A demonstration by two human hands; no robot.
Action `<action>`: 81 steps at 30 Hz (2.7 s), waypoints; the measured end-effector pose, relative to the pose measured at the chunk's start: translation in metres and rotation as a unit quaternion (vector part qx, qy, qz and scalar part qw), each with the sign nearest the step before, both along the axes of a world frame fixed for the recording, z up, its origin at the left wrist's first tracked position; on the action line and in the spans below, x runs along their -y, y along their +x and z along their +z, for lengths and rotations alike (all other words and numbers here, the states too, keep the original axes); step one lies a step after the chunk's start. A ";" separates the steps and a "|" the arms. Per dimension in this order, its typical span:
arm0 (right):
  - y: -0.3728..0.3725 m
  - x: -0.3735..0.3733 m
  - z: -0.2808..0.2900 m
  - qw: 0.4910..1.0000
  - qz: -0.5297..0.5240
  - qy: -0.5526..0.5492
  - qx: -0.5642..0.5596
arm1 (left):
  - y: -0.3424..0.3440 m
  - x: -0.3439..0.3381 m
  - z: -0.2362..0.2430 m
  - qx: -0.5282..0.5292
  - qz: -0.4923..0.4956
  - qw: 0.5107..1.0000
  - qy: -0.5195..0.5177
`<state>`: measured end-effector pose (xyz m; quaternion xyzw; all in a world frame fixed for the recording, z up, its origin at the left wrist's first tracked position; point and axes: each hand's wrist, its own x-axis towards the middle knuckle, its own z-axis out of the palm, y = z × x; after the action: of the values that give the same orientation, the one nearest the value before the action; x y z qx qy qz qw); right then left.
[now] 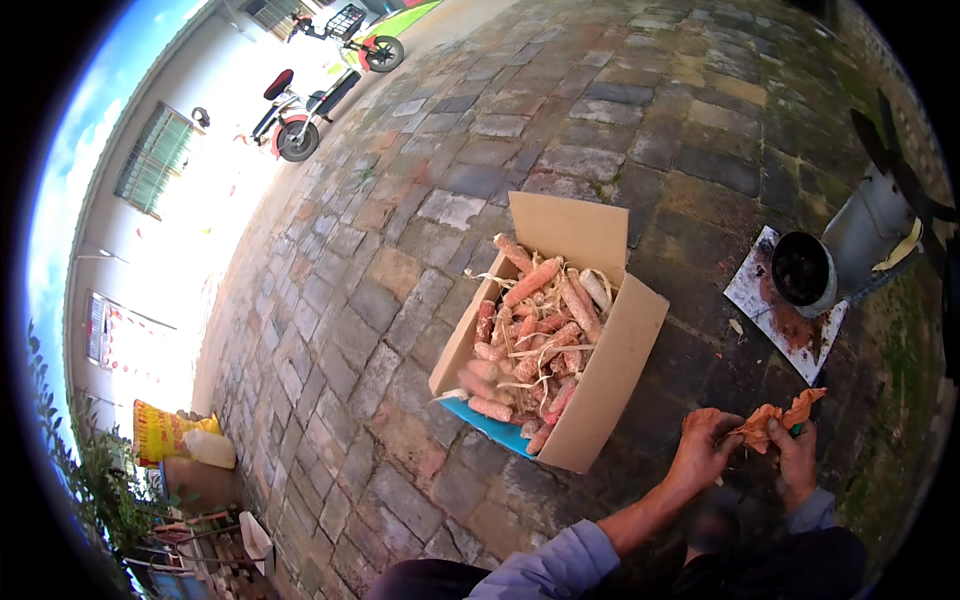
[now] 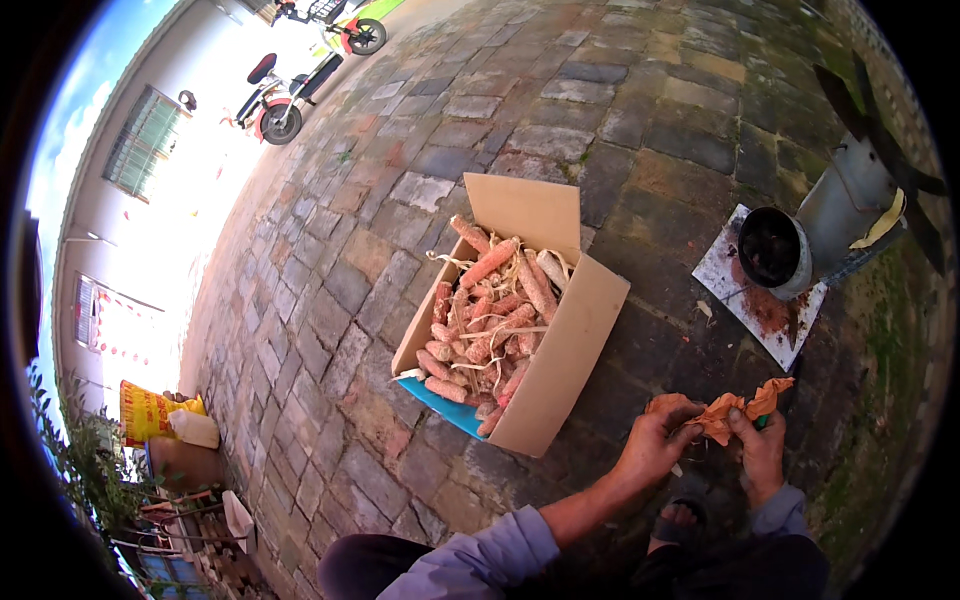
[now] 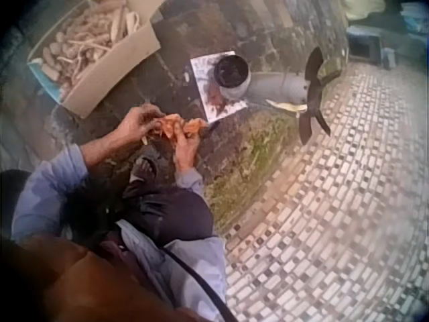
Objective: The person tears orange paper and places it into a metal stove to start a fire. They then add dried corn cobs from a cardboard box into the stove and use a metal rod to adjust the burning material.
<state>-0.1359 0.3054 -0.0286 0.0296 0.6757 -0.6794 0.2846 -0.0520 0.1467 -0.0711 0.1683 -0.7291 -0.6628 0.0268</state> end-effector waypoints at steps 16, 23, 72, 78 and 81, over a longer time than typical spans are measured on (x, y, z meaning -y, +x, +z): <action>0.000 -0.015 -0.008 0.993 0.032 -0.017 0.112 | -0.074 0.077 0.065 -0.055 0.226 0.969 0.086; 0.011 -0.011 -0.012 0.991 0.080 0.023 0.105 | -0.143 0.091 0.075 -0.011 0.164 0.986 0.001; 0.013 -0.021 -0.033 0.983 0.111 0.087 0.121 | -0.233 0.078 0.053 -0.002 0.161 0.979 0.126; 0.012 -0.021 -0.035 0.983 0.118 0.085 0.112 | -0.229 0.076 0.043 -0.023 0.182 0.983 0.007; 0.012 -0.021 -0.035 0.983 0.121 0.087 0.111 | -0.225 0.074 0.045 -0.040 0.186 0.982 0.016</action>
<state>-0.1241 0.3269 -0.0631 0.0475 0.6953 -0.5707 0.4342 -0.2775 0.0724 -0.0265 0.2746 -0.6729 -0.6638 0.1765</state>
